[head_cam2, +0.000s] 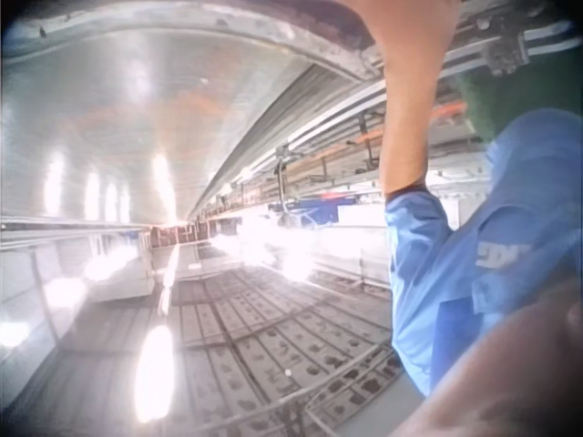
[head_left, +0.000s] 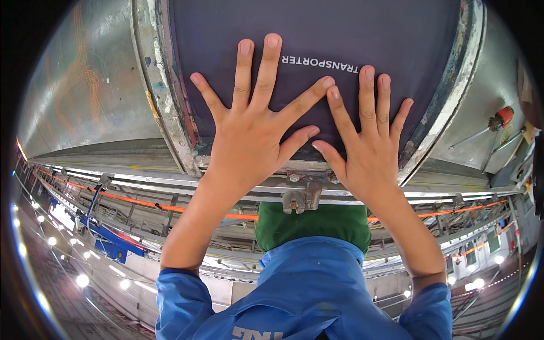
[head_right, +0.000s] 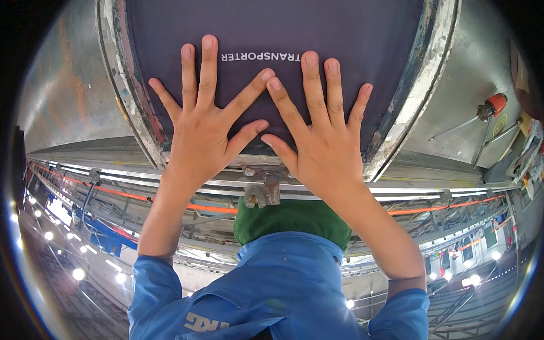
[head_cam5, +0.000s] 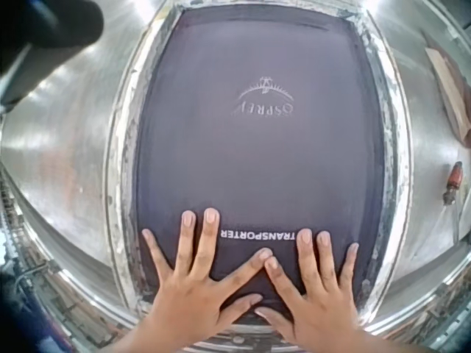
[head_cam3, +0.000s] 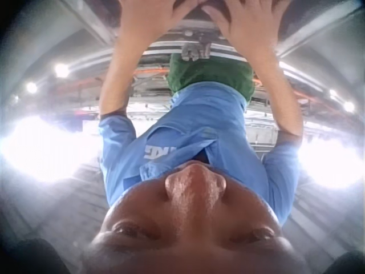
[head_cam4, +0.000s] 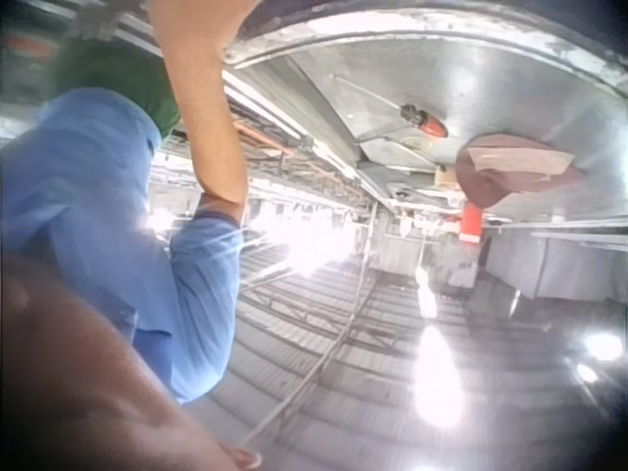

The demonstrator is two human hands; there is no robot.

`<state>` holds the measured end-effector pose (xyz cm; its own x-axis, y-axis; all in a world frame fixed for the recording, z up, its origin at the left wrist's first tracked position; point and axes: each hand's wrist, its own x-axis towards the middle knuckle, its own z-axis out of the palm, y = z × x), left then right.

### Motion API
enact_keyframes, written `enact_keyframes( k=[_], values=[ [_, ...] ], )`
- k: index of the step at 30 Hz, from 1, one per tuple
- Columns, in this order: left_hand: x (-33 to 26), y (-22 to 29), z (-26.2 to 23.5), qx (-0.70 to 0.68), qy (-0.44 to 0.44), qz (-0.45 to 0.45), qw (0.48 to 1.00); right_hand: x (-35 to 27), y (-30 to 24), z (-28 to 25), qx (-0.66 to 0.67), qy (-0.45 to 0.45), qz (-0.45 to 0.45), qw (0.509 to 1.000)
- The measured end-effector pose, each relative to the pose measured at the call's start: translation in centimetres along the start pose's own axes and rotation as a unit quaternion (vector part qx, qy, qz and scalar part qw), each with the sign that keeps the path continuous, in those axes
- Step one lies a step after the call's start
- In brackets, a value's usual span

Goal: The person aligns a purple bag on a metal frame, uses a screwdriver to tighten clamps, and places a white paper template over the bag to check alignment. The person then removes the template and continues adjusting the bag and frame.

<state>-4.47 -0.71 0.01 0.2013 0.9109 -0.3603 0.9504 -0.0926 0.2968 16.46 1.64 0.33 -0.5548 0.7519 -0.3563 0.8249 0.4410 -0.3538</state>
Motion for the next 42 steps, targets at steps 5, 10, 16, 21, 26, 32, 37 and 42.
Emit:
enact_keyframes(
  k=[5,10,16,21,26,32,37,42],
  values=[
    [0.13,-0.09,0.12,-0.001,-0.004,0.003,1.000,0.07,-0.28,0.10,-0.024,-0.006,-0.003,1.000],
    [0.06,-0.18,0.27,-0.006,-0.003,0.005,1.000,0.13,-0.34,0.10,-0.026,-0.011,-0.009,1.000],
    [0.03,-0.15,0.31,0.001,-0.007,0.005,1.000,0.16,-0.39,0.11,-0.020,-0.009,-0.002,1.000],
    [0.00,-0.18,0.35,0.006,-0.007,0.005,1.000,0.07,-0.35,0.33,-0.014,-0.004,0.000,1.000],
    [0.07,-0.15,0.33,0.005,-0.007,0.006,1.000,0.12,-0.36,0.25,-0.013,-0.008,0.002,1.000],
    [0.09,-0.12,0.14,0.002,-0.014,0.002,1.000,0.16,-0.41,0.25,-0.008,-0.009,0.002,1.000],
    [0.11,-0.07,0.20,-0.008,-0.011,-0.002,1.000,0.13,-0.39,0.37,-0.017,-0.001,0.001,1.000],
    [0.07,-0.12,0.37,-0.018,0.002,-0.001,1.000,0.06,-0.39,0.47,-0.023,0.009,-0.002,1.000]
  ],
)
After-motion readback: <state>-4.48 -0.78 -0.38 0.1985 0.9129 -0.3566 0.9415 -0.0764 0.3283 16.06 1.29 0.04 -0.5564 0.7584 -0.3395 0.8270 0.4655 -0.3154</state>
